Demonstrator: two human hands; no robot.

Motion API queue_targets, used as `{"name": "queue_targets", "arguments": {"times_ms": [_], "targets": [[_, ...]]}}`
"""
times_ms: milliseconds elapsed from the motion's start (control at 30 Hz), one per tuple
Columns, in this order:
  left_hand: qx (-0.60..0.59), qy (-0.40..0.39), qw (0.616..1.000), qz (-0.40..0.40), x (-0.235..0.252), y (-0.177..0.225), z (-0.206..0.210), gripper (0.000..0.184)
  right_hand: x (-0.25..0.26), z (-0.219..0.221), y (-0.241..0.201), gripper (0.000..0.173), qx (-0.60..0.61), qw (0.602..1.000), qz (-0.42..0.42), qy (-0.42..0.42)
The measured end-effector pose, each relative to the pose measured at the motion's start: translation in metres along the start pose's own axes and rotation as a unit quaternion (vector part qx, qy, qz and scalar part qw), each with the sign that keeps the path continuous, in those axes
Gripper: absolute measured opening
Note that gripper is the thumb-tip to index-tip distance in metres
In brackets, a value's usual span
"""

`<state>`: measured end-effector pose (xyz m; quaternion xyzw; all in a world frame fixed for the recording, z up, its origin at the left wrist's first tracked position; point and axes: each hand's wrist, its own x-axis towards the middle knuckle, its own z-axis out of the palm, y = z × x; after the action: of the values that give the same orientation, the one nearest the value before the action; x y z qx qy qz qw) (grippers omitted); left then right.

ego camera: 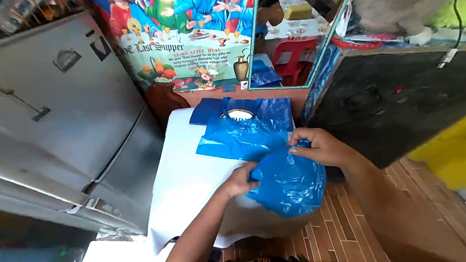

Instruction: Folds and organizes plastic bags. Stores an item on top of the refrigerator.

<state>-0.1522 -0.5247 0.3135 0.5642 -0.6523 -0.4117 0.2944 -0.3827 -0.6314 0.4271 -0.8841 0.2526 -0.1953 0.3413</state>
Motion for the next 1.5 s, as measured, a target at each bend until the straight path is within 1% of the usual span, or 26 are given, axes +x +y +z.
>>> {"name": "queue_targets", "arguments": {"times_ms": [33,100,200,267,333,400,467,533,567,633,667,733,767,833,900,1000,1100,1167,1200,1233,1300,1333,1367,1400,1433,1500], "targets": [[-0.008,0.011,1.0,-0.003,-0.003,0.0,-0.009,0.042,-0.001,-0.005,0.002,0.012,-0.006,1.0,0.002,0.013],[-0.051,0.04,0.998,-0.018,-0.012,-0.006,-0.031,0.027,-0.005,-0.015,0.011,0.012,-0.016,0.999,0.028,0.018],[-0.145,0.08,0.984,-0.072,-0.025,-0.014,-0.065,0.029,-0.011,-0.022,0.03,0.02,0.016,0.996,0.082,-0.001],[-0.225,0.124,0.963,-0.085,-0.027,-0.02,-0.079,0.032,-0.013,-0.021,0.042,0.022,0.045,0.991,0.127,-0.024],[-0.278,0.193,0.938,-0.078,-0.022,-0.025,-0.086,0.026,-0.01,-0.019,0.059,0.018,0.042,0.982,0.171,-0.07],[-0.29,0.272,0.913,-0.091,-0.016,-0.028,-0.09,0.022,-0.007,-0.016,0.08,0.018,0.047,0.974,0.198,-0.101],[-0.269,0.337,0.894,-0.123,-0.007,-0.035,-0.092,0.02,-0.006,-0.011,0.099,0.019,0.108,0.97,0.205,-0.07],[-0.232,0.383,0.883,-0.14,0.0,-0.044,-0.092,0.021,-0.002,-0.007,0.111,0.02,0.192,0.958,0.212,-0.004],[-0.21,0.403,0.879,-0.147,0.004,-0.048,-0.094,0.023,0.003,-0.004,0.117,0.021,0.237,0.945,0.225,0.032],[-0.149,0.425,0.877,-0.165,0.009,-0.054,-0.097,0.025,0.017,0.004,0.124,0.011,0.297,0.912,0.264,0.106],[-0.11,0.426,0.881,-0.176,0.012,-0.056,-0.1,0.026,0.026,0.01,0.124,0.008,0.309,0.895,0.286,0.147],[-0.034,0.406,0.89,-0.203,0.017,-0.058,-0.106,0.029,0.045,0.023,0.124,0.01,0.312,0.865,0.324,0.223],[-0.004,0.388,0.896,-0.217,0.02,-0.059,-0.11,0.032,0.054,0.029,0.127,0.013,0.29,0.858,0.339,0.254],[0.037,0.35,0.904,-0.244,0.03,-0.065,-0.115,0.034,0.069,0.04,0.142,0.021,0.208,0.864,0.356,0.289],[0.061,0.308,0.908,-0.276,0.042,-0.07,-0.121,0.032,0.081,0.049,0.153,0.025,0.124,0.871,0.376,0.29],[0.096,0.256,0.906,-0.324,0.061,-0.076,-0.13,0.034,0.09,0.057,0.15,0.028,0.005,0.873,0.418,0.251],[0.103,0.276,0.896,-0.333,0.068,-0.081,-0.137,0.037,0.094,0.065,0.147,0.029,-0.045,0.863,0.442,0.241],[0.115,0.323,0.894,-0.287,0.064,-0.084,-0.131,0.044,0.091,0.069,0.148,0.029,-0.048,0.858,0.442,0.256],[0.137,0.336,0.899,-0.243,0.06,-0.086,-0.123,0.044,0.089,0.07,0.149,0.029,-0.049,0.857,0.44,0.264],[0.171,0.33,0.91,-0.186,0.055,-0.089,-0.112,0.041,0.088,0.071,0.148,0.029,-0.049,0.857,0.436,0.272],[0.254,0.285,0.924,-0.019,0.051,-0.101,-0.087,0.031,0.087,0.074,0.146,0.029,-0.046,0.857,0.427,0.285],[0.285,0.263,0.919,0.074,0.055,-0.11,-0.076,0.025,0.086,0.077,0.145,0.031,-0.041,0.857,0.42,0.295],[0.298,0.227,0.918,0.128,0.062,-0.115,-0.07,0.022,0.085,0.081,0.143,0.034,-0.035,0.857,0.413,0.305],[0.3,0.185,0.925,0.141,0.07,-0.116,-0.067,0.023,0.085,0.085,0.142,0.041,-0.028,0.857,0.41,0.311],[0.3,0.142,0.935,0.121,0.078,-0.114,-0.067,0.029,0.085,0.087,0.141,0.05,-0.023,0.858,0.41,0.309],[0.296,0.043,0.954,0.032,0.094,-0.104,-0.075,0.046,0.087,0.093,0.141,0.066,-0.028,0.858,0.413,0.305]]}}
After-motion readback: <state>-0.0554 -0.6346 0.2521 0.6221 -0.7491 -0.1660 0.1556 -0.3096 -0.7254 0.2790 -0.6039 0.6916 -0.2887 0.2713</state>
